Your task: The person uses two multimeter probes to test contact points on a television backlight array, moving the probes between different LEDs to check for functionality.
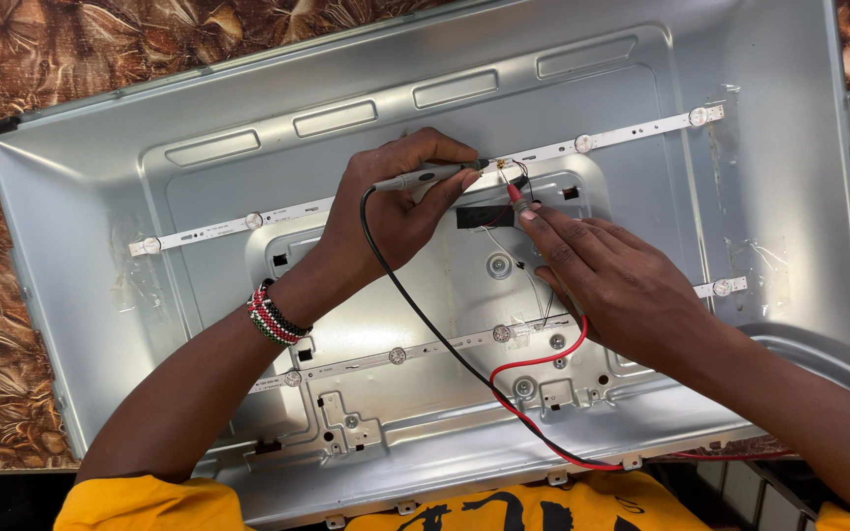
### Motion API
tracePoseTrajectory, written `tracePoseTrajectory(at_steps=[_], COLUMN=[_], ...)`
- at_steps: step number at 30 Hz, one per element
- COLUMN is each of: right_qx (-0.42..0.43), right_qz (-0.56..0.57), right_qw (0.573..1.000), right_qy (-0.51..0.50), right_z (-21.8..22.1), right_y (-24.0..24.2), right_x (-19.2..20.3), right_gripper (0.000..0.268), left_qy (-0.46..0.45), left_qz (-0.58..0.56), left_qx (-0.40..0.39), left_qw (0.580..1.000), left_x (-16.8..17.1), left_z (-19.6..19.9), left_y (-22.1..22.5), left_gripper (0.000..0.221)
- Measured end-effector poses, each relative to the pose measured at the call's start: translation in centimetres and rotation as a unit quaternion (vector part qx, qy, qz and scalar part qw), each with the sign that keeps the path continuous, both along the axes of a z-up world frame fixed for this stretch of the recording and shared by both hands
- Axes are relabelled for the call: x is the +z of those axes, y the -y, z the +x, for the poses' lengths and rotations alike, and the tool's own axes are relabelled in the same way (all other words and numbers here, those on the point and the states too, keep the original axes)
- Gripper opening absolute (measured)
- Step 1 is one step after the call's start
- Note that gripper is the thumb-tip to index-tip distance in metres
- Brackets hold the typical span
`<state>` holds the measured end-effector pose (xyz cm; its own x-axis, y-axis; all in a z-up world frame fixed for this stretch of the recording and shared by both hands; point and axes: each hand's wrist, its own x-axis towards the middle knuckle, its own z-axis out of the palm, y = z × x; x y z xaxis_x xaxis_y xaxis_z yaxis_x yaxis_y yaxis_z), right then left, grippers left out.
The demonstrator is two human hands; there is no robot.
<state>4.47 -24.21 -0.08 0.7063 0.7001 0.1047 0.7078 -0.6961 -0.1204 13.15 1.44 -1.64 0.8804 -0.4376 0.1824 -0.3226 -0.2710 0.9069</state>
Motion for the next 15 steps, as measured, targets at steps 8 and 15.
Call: tracePoseTrajectory(at_steps=[8, 15], right_qx=[0.001, -0.008], right_qz=[0.004, 0.005], right_qw=[1.000, 1.000], right_qy=[0.000, -0.001], right_z=[0.02, 0.01], right_y=[0.06, 0.15], right_x=[-0.06, -0.34], right_gripper=[0.051, 0.050], left_qy=[0.014, 0.011], left_qz=[0.007, 0.001], left_qx=[-0.005, -0.005], left_qw=[1.000, 1.000], left_x=[-0.10, -0.23], left_z=[0.05, 0.04], left_y=[-0.06, -0.04], left_gripper=[0.017, 0.018])
